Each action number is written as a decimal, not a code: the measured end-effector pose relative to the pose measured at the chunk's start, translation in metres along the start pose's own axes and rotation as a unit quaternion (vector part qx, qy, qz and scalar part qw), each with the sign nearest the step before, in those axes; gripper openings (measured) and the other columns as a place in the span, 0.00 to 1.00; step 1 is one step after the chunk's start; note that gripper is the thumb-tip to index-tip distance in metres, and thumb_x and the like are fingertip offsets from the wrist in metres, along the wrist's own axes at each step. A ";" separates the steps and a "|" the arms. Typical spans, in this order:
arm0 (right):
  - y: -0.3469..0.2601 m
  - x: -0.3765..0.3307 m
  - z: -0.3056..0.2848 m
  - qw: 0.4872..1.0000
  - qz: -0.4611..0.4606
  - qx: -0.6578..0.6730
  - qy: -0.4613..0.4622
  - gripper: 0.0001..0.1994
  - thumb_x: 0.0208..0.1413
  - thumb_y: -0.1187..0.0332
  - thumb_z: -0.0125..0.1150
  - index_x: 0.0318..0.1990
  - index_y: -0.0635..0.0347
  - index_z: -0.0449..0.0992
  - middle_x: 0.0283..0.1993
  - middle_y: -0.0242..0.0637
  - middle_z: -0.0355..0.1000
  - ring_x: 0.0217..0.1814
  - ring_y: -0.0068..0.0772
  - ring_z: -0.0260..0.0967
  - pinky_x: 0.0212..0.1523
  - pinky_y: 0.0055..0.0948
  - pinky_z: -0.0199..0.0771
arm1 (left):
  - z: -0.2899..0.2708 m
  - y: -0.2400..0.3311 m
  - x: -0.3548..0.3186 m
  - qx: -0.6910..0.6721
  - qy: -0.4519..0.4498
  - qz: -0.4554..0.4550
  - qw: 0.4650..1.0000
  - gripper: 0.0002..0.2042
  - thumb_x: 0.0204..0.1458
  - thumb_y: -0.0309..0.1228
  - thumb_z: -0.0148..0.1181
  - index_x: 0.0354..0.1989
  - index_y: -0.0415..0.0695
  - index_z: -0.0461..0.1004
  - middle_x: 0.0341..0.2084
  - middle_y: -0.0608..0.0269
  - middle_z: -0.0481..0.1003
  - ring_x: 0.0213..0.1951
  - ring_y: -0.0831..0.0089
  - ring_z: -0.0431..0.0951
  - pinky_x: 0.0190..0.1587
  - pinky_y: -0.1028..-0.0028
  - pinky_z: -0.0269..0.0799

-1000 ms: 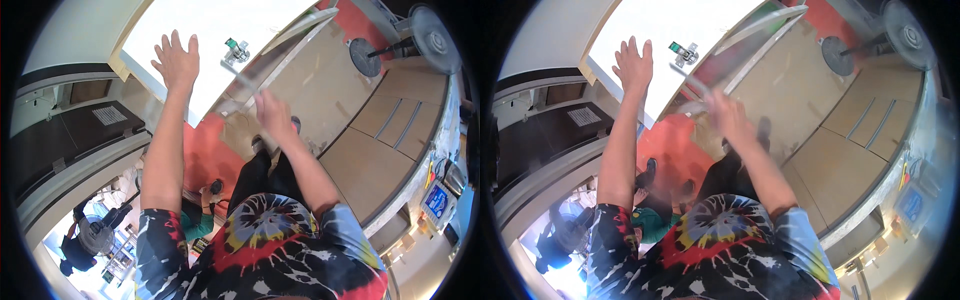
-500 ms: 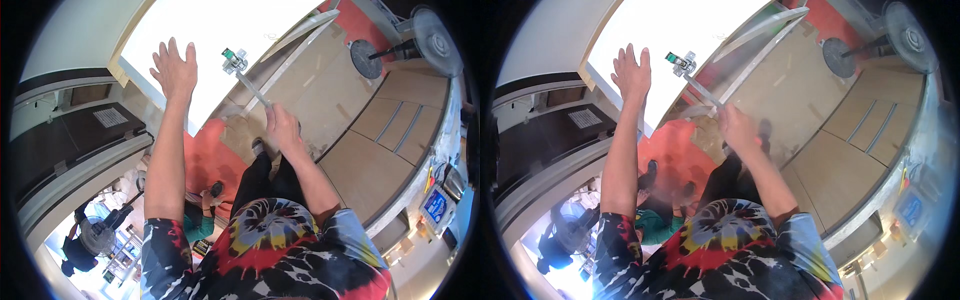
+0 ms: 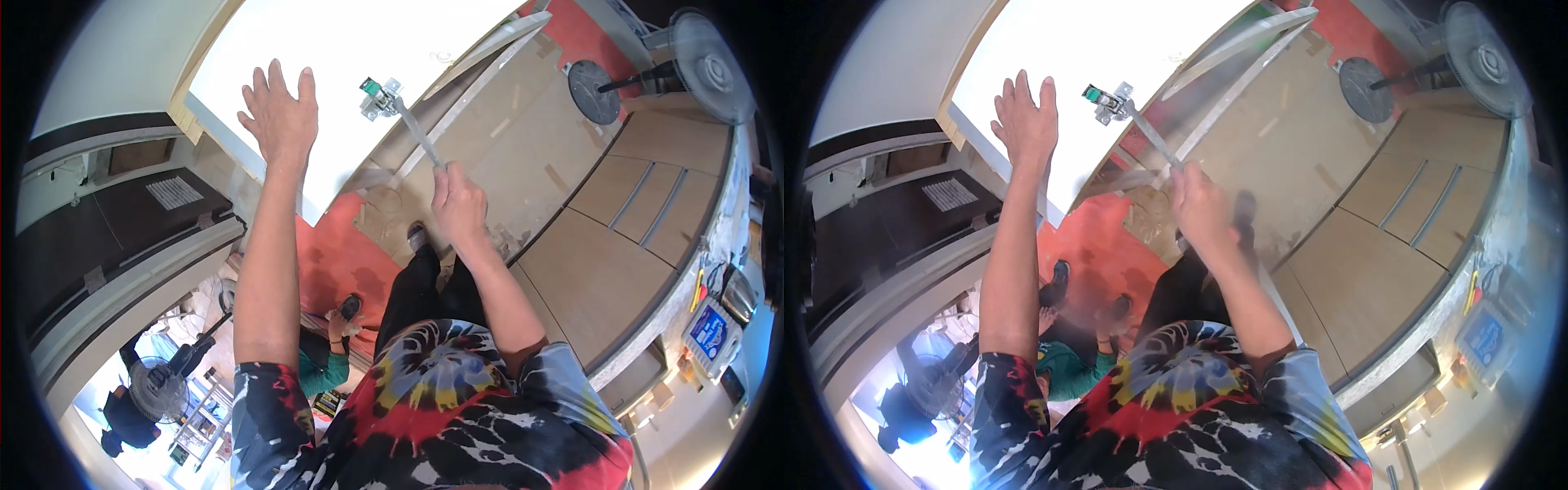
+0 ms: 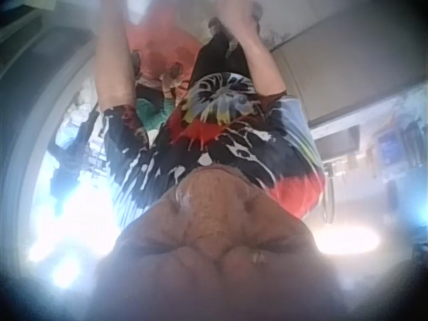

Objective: The person uses a utility knife to cut the protective film off a white cabinet door and then uses a screwdriver to remove the hinges. The person lifts the door off the cabinet frame and places it on the floor.

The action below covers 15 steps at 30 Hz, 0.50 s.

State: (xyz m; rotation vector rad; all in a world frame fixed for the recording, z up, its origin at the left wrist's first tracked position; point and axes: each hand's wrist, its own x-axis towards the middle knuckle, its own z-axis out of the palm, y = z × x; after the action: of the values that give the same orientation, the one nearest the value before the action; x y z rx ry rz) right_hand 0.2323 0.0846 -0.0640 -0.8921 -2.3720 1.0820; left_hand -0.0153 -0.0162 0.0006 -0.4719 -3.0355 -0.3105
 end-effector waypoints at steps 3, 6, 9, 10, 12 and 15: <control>-0.011 0.003 -0.014 1.000 0.016 0.000 -0.014 0.11 0.65 0.67 0.54 0.31 0.63 0.67 0.20 0.55 0.68 0.24 0.63 0.69 0.23 0.51 0.67 | 0.001 -0.002 -0.001 -0.003 0.004 0.006 1.000 0.36 0.61 0.55 0.44 0.72 0.43 0.56 0.72 0.44 0.50 0.74 0.44 0.43 0.72 0.41 0.35; -0.014 -0.014 -0.022 0.999 0.028 -0.021 -0.036 0.12 0.65 0.66 0.54 0.30 0.63 0.67 0.21 0.55 0.68 0.25 0.64 0.69 0.23 0.52 0.66 | 0.000 -0.002 -0.001 -0.003 0.001 -0.004 1.000 0.36 0.61 0.55 0.44 0.72 0.43 0.56 0.72 0.44 0.51 0.74 0.44 0.43 0.72 0.41 0.35; -0.013 0.000 -0.025 0.998 0.014 -0.053 -0.041 0.13 0.65 0.65 0.55 0.31 0.63 0.68 0.24 0.55 0.71 0.26 0.63 0.71 0.25 0.52 0.67 | 0.002 0.000 0.001 0.001 0.007 0.008 1.000 0.36 0.61 0.54 0.44 0.72 0.43 0.56 0.72 0.43 0.51 0.74 0.44 0.43 0.72 0.41 0.35; -0.015 0.006 -0.027 0.997 0.005 -0.064 -0.040 0.13 0.65 0.64 0.55 0.31 0.63 0.68 0.25 0.54 0.72 0.27 0.62 0.71 0.25 0.52 0.68 | 0.001 0.000 0.001 0.001 0.006 0.007 1.000 0.36 0.61 0.54 0.44 0.72 0.43 0.56 0.72 0.43 0.51 0.74 0.44 0.43 0.72 0.41 0.35; -0.020 0.005 -0.034 0.996 0.018 -0.067 -0.058 0.13 0.65 0.63 0.55 0.31 0.63 0.69 0.24 0.53 0.72 0.26 0.61 0.72 0.25 0.52 0.68 | 0.001 -0.002 0.001 0.003 0.004 0.005 1.000 0.35 0.62 0.54 0.44 0.72 0.43 0.56 0.72 0.43 0.51 0.74 0.44 0.43 0.72 0.41 0.35; -0.033 -0.008 -0.045 0.993 0.026 -0.085 -0.078 0.13 0.65 0.63 0.55 0.31 0.62 0.69 0.23 0.52 0.72 0.25 0.60 0.72 0.24 0.51 0.69 | 0.002 -0.003 0.000 0.007 0.006 -0.003 1.000 0.35 0.62 0.54 0.44 0.72 0.43 0.56 0.72 0.44 0.51 0.74 0.44 0.43 0.72 0.41 0.35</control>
State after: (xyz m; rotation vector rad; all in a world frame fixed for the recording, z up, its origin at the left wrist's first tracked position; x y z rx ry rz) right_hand 0.2509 0.0865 -0.0109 -0.9637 -2.6160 1.0130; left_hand -0.0159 -0.0187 -0.0016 -0.4595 -3.0254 -0.2917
